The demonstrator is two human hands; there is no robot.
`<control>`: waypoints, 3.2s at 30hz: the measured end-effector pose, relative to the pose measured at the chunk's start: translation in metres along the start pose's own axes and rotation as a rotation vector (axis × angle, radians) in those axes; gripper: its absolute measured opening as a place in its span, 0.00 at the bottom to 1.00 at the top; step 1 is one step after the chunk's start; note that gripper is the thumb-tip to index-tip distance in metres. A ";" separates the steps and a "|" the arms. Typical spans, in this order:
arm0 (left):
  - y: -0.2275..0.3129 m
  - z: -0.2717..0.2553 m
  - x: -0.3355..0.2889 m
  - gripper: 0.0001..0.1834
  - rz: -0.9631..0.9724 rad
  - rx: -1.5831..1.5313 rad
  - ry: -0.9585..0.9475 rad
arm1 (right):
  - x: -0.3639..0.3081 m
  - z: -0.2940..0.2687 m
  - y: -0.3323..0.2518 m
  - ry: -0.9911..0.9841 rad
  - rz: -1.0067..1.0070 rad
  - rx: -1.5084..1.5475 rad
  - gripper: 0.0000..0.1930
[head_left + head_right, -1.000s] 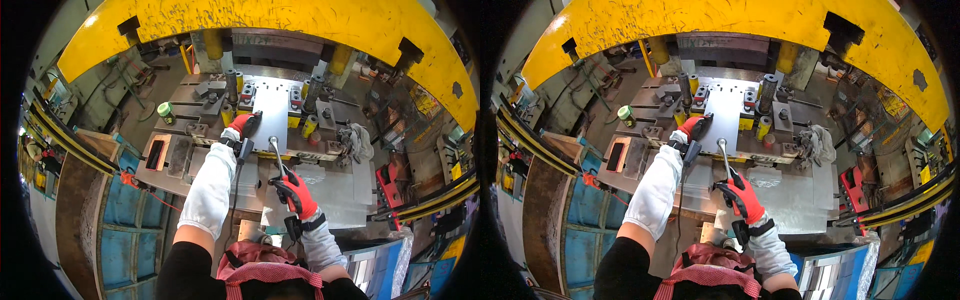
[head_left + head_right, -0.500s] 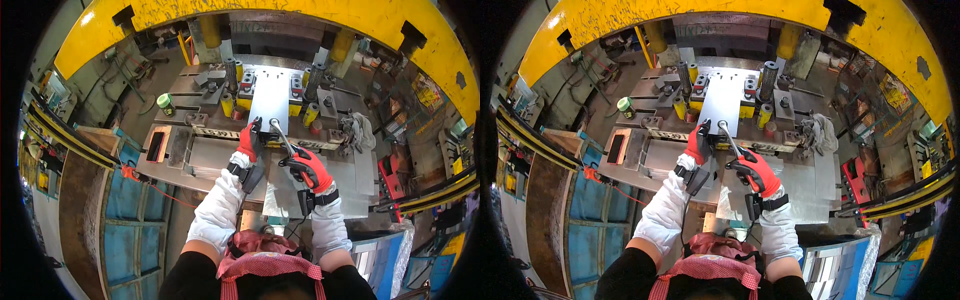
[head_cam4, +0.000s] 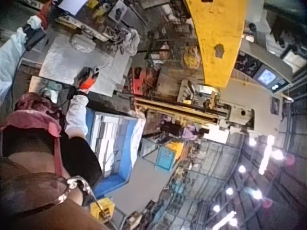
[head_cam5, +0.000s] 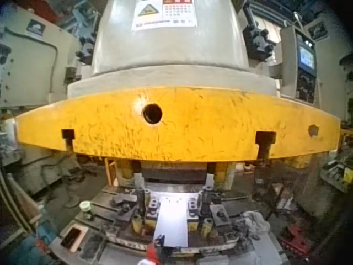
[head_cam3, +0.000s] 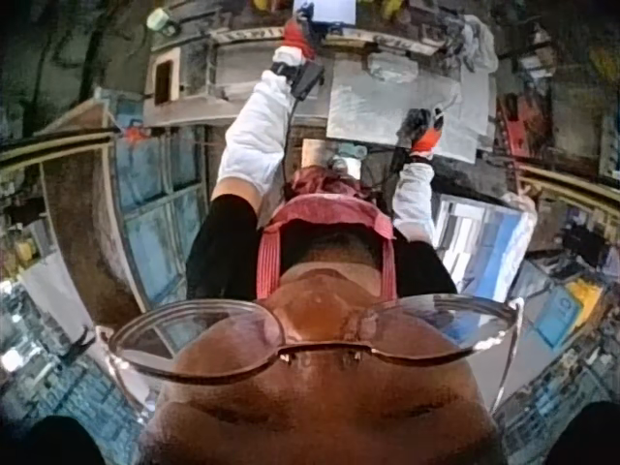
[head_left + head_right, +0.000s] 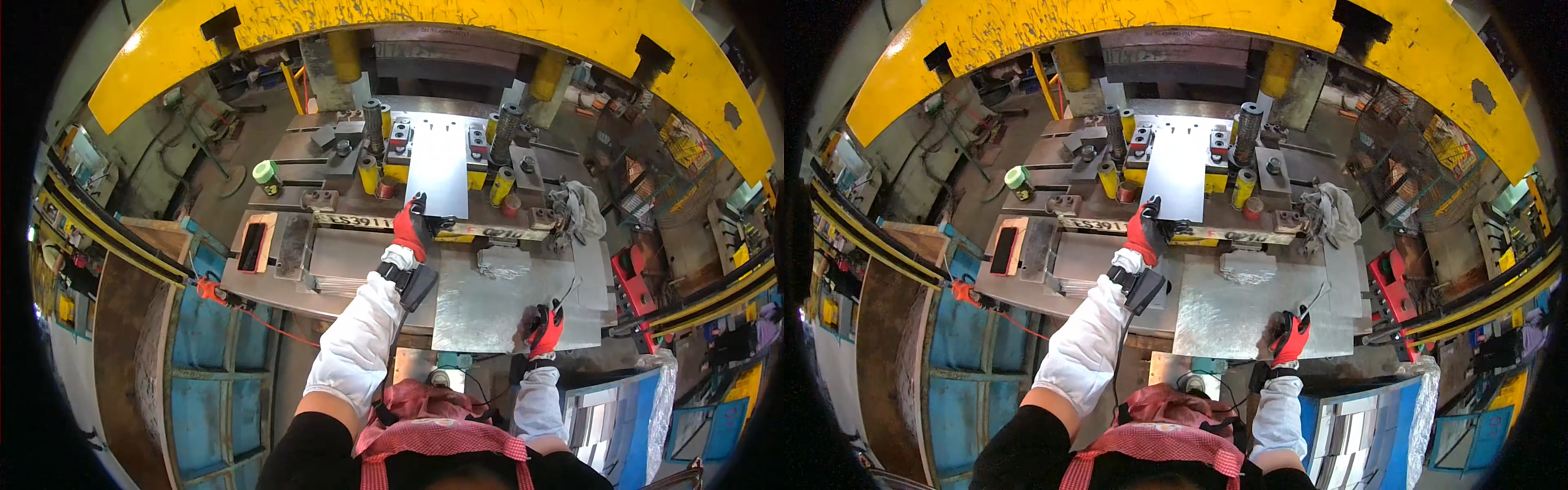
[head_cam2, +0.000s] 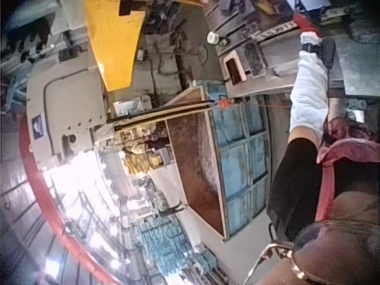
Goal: Operating an industrial hydraulic press to stamp metal sheets and removing scrap metal.
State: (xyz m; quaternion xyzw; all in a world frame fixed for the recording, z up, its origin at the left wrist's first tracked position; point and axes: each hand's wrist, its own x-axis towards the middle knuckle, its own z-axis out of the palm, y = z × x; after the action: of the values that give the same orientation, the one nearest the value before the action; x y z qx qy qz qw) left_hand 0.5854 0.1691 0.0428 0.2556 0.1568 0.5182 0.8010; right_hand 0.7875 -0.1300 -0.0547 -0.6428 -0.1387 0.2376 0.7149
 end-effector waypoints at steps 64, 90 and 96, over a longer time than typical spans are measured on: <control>0.008 0.020 -0.007 0.22 -0.102 -0.038 0.221 | 0.000 -0.006 0.014 0.074 0.265 0.329 0.08; 0.006 0.021 -0.006 0.17 -0.011 -0.069 0.069 | 0.001 -0.004 0.018 0.171 0.150 0.428 0.08; 0.013 0.019 -0.009 0.19 -0.002 0.138 0.101 | -0.009 0.004 0.004 0.087 0.201 0.285 0.12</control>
State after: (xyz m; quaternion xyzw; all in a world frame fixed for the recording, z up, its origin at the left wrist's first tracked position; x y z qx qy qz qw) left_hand 0.5816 0.1602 0.0652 0.2836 0.2325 0.5175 0.7732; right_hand 0.7776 -0.1310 -0.0576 -0.5551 -0.0077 0.2969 0.7770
